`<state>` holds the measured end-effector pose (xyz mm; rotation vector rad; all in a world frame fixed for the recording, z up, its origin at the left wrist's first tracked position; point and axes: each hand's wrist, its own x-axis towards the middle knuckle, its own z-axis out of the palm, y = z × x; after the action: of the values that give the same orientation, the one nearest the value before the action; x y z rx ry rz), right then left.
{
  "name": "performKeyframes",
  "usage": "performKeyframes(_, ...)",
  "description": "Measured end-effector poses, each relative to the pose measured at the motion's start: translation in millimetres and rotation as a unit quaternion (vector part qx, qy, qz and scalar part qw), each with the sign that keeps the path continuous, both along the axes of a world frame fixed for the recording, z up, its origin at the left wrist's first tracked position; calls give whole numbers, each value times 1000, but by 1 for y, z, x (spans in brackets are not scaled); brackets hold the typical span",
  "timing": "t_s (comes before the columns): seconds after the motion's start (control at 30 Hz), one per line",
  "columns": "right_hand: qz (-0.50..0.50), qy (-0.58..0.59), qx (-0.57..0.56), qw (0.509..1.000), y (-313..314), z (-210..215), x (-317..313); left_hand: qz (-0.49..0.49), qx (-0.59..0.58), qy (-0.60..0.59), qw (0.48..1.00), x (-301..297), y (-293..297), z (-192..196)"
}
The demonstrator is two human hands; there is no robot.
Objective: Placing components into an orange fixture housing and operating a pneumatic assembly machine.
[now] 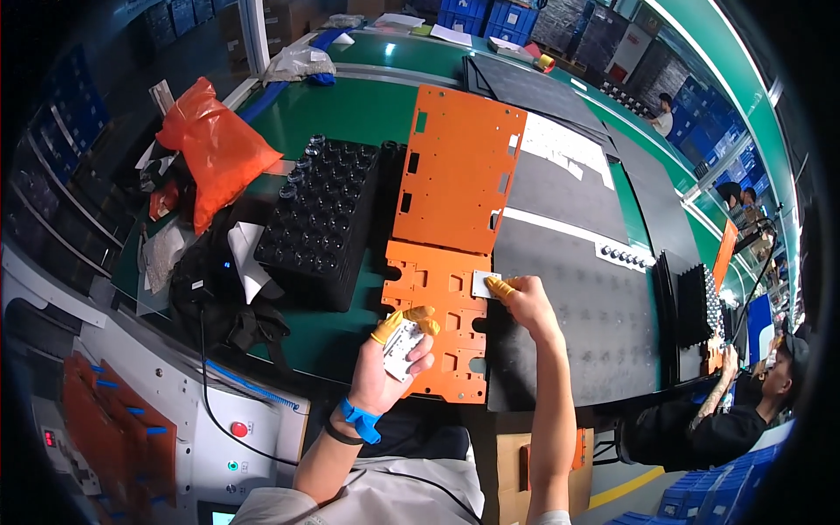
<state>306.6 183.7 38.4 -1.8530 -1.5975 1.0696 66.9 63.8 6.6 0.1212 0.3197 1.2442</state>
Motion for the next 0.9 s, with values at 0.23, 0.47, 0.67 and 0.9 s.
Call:
performKeyframes(0.23, 8, 46, -46, 998, 6, 4, 8, -11, 20, -30, 999, -5, -1, 1)
performKeyframes(0.47, 28, 20, -76, 997, 4, 7, -14, -16, 26, -28, 999, -3, -2, -4)
performKeyframes(0.67, 47, 2, -95, 994, 11, 12, -16, 8, 77, -4, 997, -3, -6, 2)
performKeyframes(0.9, 81, -326, 97, 937, 1, 27, -27, 44, 81, -90, 992, 4, -13, -9)
